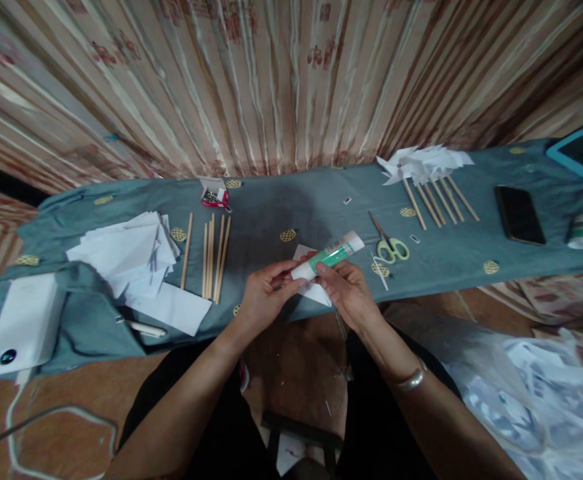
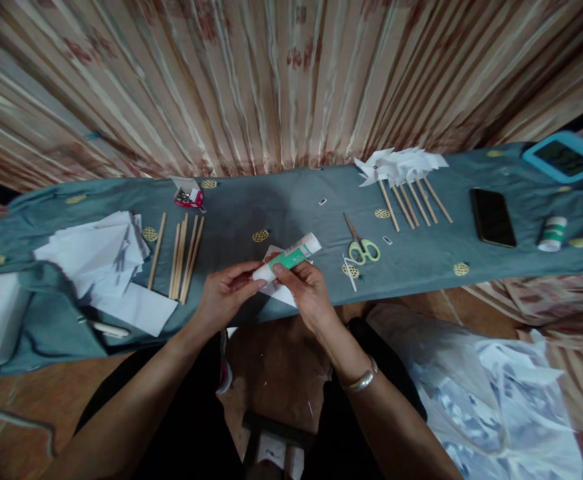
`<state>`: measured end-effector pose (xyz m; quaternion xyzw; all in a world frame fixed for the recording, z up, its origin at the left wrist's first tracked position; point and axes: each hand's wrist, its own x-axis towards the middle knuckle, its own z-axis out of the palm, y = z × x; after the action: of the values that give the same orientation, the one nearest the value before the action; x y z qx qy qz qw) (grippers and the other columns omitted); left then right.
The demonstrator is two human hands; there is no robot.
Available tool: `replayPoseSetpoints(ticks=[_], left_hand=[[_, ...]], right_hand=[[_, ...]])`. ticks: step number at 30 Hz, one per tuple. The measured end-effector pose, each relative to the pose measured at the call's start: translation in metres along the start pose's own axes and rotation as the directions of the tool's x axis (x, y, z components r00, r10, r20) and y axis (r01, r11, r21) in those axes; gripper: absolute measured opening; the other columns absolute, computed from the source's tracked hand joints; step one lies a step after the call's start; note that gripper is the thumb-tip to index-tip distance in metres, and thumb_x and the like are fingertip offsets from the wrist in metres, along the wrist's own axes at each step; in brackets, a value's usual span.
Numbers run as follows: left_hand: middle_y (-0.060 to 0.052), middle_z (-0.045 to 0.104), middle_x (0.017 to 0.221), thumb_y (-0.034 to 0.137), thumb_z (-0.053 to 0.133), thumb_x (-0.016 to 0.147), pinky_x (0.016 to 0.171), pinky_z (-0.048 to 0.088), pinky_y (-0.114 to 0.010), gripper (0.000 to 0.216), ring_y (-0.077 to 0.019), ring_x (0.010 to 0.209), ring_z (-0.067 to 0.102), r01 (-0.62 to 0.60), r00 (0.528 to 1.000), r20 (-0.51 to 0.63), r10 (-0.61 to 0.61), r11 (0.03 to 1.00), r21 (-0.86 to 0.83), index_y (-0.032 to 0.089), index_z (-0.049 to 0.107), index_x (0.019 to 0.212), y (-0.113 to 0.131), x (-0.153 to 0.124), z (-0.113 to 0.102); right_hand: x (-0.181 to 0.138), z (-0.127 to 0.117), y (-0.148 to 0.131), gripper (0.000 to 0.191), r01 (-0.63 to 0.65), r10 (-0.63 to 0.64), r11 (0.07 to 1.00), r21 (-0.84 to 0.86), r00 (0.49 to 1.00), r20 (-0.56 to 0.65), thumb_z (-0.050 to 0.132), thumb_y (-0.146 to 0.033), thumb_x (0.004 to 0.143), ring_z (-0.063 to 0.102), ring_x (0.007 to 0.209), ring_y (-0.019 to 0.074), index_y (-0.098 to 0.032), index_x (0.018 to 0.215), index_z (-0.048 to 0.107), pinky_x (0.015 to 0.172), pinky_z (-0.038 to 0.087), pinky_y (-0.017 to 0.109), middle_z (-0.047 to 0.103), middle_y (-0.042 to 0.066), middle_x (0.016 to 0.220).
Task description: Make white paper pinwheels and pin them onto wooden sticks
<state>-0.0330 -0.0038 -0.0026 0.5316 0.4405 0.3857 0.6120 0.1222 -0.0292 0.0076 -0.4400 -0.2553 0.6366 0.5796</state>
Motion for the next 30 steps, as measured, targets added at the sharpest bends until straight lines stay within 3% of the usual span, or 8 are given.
replayPoseSetpoints(ticks=[3,8,11,13,16,20,26,30], left_hand=[[-0.005,0.079,0.089,0.038,0.08,0.069,0.075,0.06,-0.033,0.038,-0.0193,0.078,0.073,0.002,1.0,0.006,-0.001,1.0,-0.013,0.016,0.074,0.099,0.002,0.003,0.002],[-0.004,0.077,0.081,0.038,0.081,0.066,0.07,0.058,-0.03,0.036,-0.0164,0.071,0.07,0.016,1.0,-0.014,-0.016,1.0,0.001,0.016,0.074,0.095,-0.001,0.006,0.002],[-0.002,0.072,0.076,0.04,0.078,0.069,0.068,0.056,-0.028,0.036,-0.015,0.067,0.067,-0.012,1.0,-0.026,0.014,0.995,0.098,0.016,0.073,0.096,-0.003,0.009,-0.004],[-0.003,0.071,0.083,0.039,0.075,0.073,0.071,0.056,-0.029,0.035,-0.0155,0.073,0.066,-0.072,0.995,-0.051,0.085,0.973,0.218,0.016,0.073,0.099,-0.001,0.012,-0.011],[-0.006,0.067,0.099,0.034,0.068,0.079,0.08,0.055,-0.032,0.029,-0.0173,0.086,0.065,-0.196,0.972,-0.019,0.235,0.848,0.493,0.018,0.072,0.103,0.001,0.018,-0.025],[-0.009,0.064,0.108,0.027,0.057,0.084,0.096,0.051,-0.041,0.032,-0.0222,0.101,0.062,-0.26,0.945,0.055,0.322,0.641,0.722,0.019,0.069,0.112,-0.004,0.024,-0.041],[-0.012,0.062,0.123,0.029,0.053,0.087,0.104,0.048,-0.046,0.042,-0.0258,0.115,0.059,-0.261,0.946,0.099,0.31,0.542,0.798,0.019,0.059,0.127,-0.015,0.028,-0.049],[-0.011,0.063,0.125,0.031,0.055,0.087,0.106,0.046,-0.047,0.041,-0.0276,0.12,0.057,-0.28,0.932,0.111,0.345,0.49,0.825,0.021,0.06,0.126,-0.017,0.033,-0.054]], right_hand=[[0.0,-0.001,-0.004,0.029,-0.043,0.043,0.999,0.029,0.999,-0.002,0.087,-0.043,0.063,0.064,0.067,0.0133,-0.023,0.081,0.078,0.065,0.051,0.026,0.076,0.002,0.081],[0.005,-0.006,-0.009,0.027,-0.005,0.01,0.997,0.081,0.998,-0.063,0.089,-0.041,0.06,0.064,0.07,0.0112,-0.023,0.078,0.077,0.065,0.052,0.022,0.076,0.0,0.08],[0.011,-0.013,-0.012,0.027,0.016,-0.006,0.995,0.101,0.995,-0.096,0.088,-0.041,0.063,0.06,0.065,0.0086,-0.023,0.079,0.077,0.058,0.05,0.019,0.076,0.0,0.08],[0.014,-0.018,-0.014,0.027,0.017,-0.003,0.993,0.118,0.994,-0.112,0.087,-0.042,0.065,0.059,0.063,0.0076,-0.022,0.08,0.076,0.056,0.05,0.017,0.076,0.0,0.081],[0.016,-0.021,-0.014,0.029,0.004,0.011,0.993,0.12,0.992,-0.127,0.088,-0.042,0.063,0.062,0.065,0.0087,-0.021,0.08,0.077,0.057,0.051,0.017,0.076,0.001,0.079],[0.016,-0.021,-0.014,0.03,-0.015,0.023,0.997,0.07,0.992,-0.123,0.089,-0.041,0.061,0.068,0.072,0.0133,-0.02,0.079,0.075,0.063,0.053,0.021,0.076,0.002,0.077],[0.015,-0.024,-0.014,0.032,-0.004,0.006,1.0,0.015,0.991,-0.137,0.089,-0.042,0.058,0.072,0.077,0.0175,-0.02,0.075,0.072,0.067,0.056,0.026,0.076,0.002,0.077],[0.013,-0.027,-0.015,0.031,-0.015,0.017,1.0,0.012,0.987,-0.157,0.088,-0.041,0.059,0.071,0.077,0.0174,-0.021,0.077,0.073,0.068,0.056,0.027,0.077,0.003,0.079]])
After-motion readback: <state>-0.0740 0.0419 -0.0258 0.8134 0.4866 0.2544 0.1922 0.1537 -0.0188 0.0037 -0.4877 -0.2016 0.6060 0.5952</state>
